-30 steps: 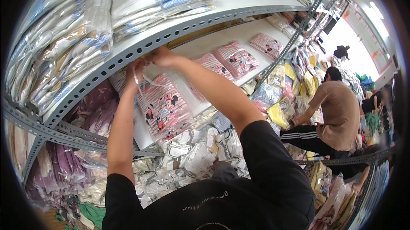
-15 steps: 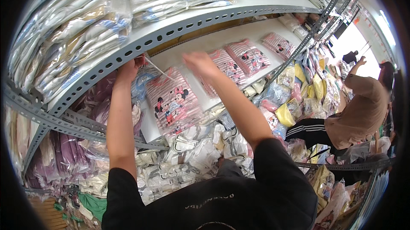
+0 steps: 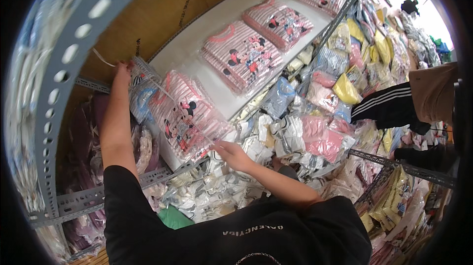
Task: The person organizes packaged children's clothing on a metal shelf. They pick up stacks of pink Minnie Mouse pajamas and blue patterned garments, align them, and place them back on the shelf. Another person is visible nearby also handling clothing.
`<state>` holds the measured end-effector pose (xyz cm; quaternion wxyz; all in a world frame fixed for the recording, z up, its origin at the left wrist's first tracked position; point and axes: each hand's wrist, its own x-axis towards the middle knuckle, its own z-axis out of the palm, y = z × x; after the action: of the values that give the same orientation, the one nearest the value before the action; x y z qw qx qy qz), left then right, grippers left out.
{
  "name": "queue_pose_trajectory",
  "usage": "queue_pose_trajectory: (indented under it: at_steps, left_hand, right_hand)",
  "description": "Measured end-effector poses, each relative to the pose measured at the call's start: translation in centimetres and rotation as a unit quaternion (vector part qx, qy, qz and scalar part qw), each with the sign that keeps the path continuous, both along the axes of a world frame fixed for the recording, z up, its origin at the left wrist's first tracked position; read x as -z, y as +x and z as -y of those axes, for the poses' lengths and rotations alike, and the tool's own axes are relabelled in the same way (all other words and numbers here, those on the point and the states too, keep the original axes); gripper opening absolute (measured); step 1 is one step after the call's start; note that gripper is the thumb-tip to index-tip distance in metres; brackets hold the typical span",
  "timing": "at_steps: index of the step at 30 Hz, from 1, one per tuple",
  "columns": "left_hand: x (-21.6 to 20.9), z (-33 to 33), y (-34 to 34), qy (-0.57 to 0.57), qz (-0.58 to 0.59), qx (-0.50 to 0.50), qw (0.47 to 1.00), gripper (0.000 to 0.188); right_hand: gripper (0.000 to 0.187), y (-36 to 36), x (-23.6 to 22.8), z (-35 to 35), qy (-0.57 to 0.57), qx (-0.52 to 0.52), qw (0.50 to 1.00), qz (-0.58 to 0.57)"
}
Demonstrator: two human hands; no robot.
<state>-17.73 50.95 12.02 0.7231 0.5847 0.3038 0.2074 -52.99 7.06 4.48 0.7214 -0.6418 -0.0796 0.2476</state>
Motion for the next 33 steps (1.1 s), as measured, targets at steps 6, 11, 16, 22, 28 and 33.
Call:
queue_pose_trajectory:
  at_steps: [6, 11, 16, 22, 28, 33]
  left_hand:
    - [-0.8, -1.5, 1.5, -0.006, 0.103, -0.084, 0.991, 0.019]
    - [2.5, -1.4, -0.1, 0.18, 0.004, 0.063, 0.982, 0.021]
    - [11.2, 0.9, -3.9, 0.578, -0.134, 0.291, 0.75, 0.036]
    - [11.1, 8.2, -5.5, 0.619, -0.195, 0.219, 0.729, 0.039]
    - [12.1, 9.9, -5.0, 0.631, -0.14, 0.211, 0.733, 0.036]
    - [11.7, 11.0, -4.0, 0.573, -0.128, 0.255, 0.768, 0.035]
  right_hand:
    - [0.02, 3.4, -3.0, -6.3, -0.019, -0.005, 0.986, 0.164]
    - [0.021, -0.3, 1.1, -3.9, -0.128, -0.054, 0.983, 0.119]
    - [0.026, -3.3, 3.1, -3.2, -0.098, -0.053, 0.993, 0.026]
    - [0.033, 0.0, -0.2, -3.4, -0.083, -0.004, 0.995, 0.047]
    - [0.03, 2.4, -3.6, -5.2, -0.09, 0.016, 0.994, 0.053]
    - [0.037, 0.8, 0.6, -6.7, -0.054, 0.03, 0.996, 0.067]
